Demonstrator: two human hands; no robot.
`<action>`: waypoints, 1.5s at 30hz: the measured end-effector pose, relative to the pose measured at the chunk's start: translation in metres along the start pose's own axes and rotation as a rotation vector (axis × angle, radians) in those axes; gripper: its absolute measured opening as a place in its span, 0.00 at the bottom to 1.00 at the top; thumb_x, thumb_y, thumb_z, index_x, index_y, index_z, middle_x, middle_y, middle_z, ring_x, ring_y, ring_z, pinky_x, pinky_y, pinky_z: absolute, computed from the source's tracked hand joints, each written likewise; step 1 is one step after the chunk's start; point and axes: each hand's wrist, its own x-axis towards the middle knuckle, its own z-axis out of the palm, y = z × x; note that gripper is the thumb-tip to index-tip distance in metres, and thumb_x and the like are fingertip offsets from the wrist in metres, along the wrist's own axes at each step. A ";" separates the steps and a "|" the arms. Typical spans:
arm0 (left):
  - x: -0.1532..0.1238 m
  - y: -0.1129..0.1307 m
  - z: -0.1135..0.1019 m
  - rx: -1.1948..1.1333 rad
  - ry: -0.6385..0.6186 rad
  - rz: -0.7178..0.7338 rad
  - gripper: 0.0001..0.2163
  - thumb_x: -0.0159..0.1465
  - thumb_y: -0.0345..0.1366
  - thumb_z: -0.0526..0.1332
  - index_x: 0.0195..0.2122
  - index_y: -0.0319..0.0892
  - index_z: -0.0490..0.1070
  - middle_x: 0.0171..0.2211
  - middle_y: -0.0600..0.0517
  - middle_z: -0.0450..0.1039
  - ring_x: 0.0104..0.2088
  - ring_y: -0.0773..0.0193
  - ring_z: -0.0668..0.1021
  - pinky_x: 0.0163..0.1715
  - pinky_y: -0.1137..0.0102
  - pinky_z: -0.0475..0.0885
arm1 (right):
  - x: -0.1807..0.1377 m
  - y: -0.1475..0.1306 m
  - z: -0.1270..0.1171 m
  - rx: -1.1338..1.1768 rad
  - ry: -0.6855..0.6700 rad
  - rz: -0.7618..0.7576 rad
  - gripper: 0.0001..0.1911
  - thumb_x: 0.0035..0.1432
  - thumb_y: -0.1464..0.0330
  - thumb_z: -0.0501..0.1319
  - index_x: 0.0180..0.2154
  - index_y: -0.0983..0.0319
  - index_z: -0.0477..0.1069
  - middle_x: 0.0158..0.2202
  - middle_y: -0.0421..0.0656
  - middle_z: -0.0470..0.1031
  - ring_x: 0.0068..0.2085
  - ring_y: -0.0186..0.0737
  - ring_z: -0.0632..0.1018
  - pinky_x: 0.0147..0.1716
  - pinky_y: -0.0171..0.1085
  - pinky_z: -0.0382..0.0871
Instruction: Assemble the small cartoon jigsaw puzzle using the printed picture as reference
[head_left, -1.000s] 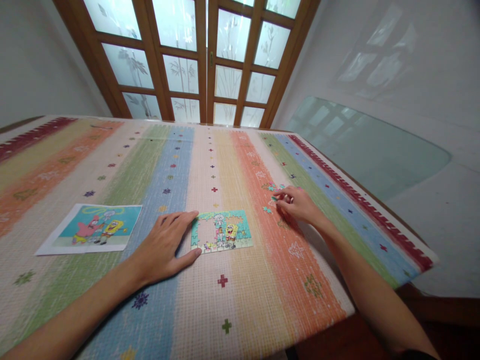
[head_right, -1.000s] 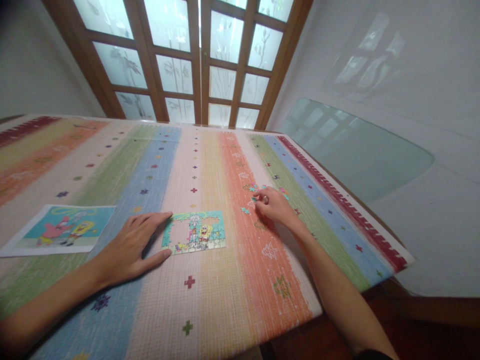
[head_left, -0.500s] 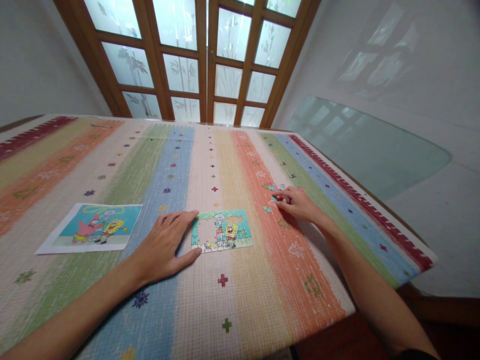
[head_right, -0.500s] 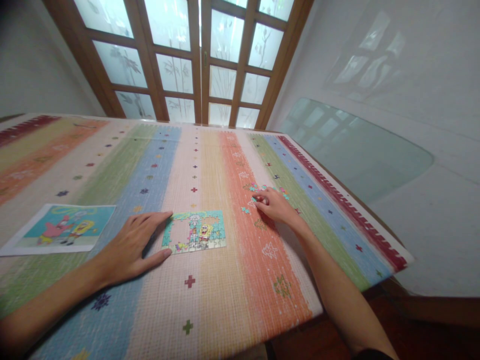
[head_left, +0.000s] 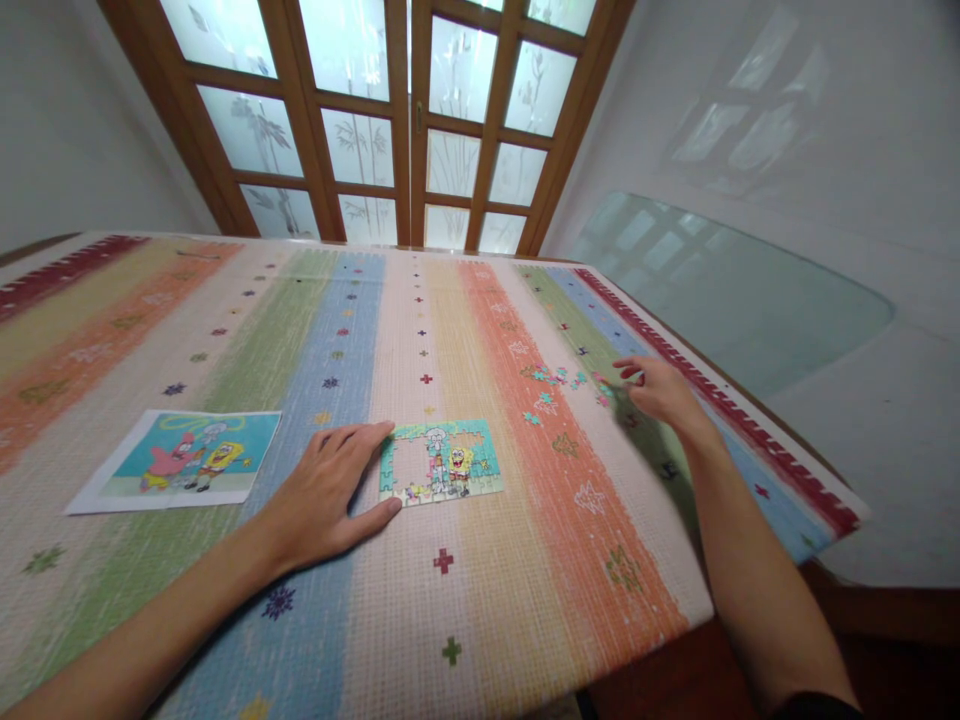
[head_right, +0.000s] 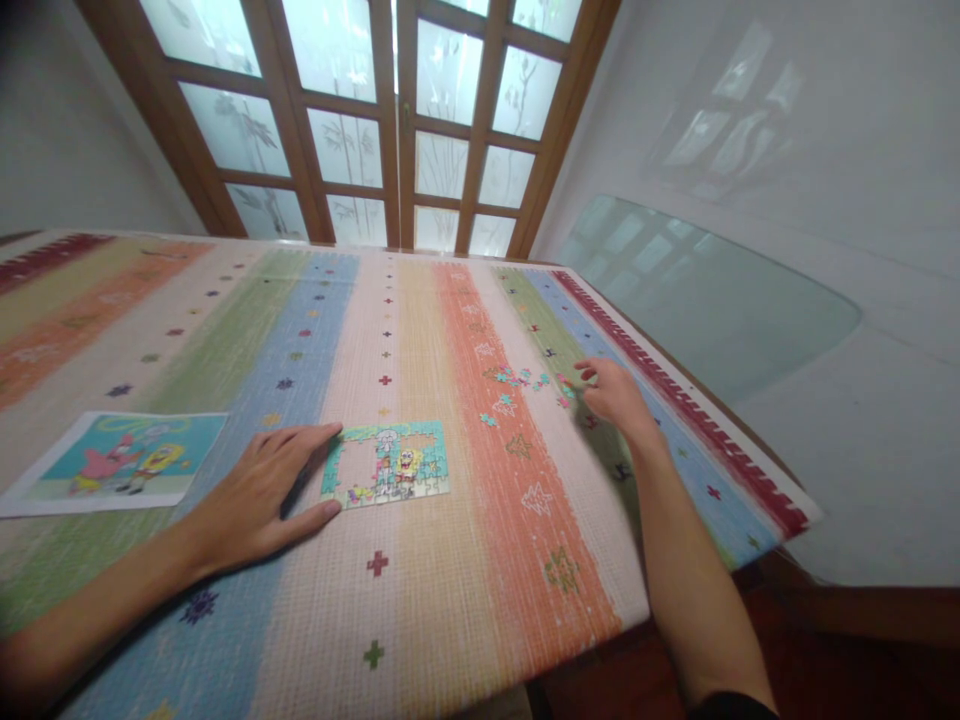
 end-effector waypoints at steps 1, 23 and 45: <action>0.000 0.000 0.000 -0.003 0.002 -0.001 0.31 0.68 0.51 0.57 0.67 0.40 0.54 0.59 0.40 0.70 0.55 0.43 0.72 0.55 0.51 0.65 | 0.001 0.003 0.001 -0.007 -0.026 0.025 0.23 0.48 0.79 0.57 0.45 0.63 0.79 0.39 0.49 0.81 0.35 0.46 0.79 0.39 0.40 0.71; -0.001 -0.002 0.004 -0.003 0.004 -0.001 0.31 0.68 0.51 0.57 0.67 0.41 0.54 0.60 0.41 0.70 0.56 0.43 0.72 0.56 0.50 0.65 | 0.003 -0.012 0.023 -0.067 -0.009 0.062 0.14 0.62 0.60 0.60 0.32 0.62 0.80 0.35 0.53 0.82 0.38 0.52 0.80 0.38 0.43 0.69; -0.002 -0.003 0.006 -0.031 -0.003 -0.016 0.33 0.66 0.52 0.58 0.68 0.43 0.53 0.60 0.41 0.69 0.57 0.43 0.71 0.57 0.49 0.64 | 0.009 -0.014 0.035 0.194 0.077 0.155 0.08 0.53 0.62 0.61 0.30 0.60 0.73 0.29 0.48 0.79 0.32 0.47 0.78 0.34 0.41 0.71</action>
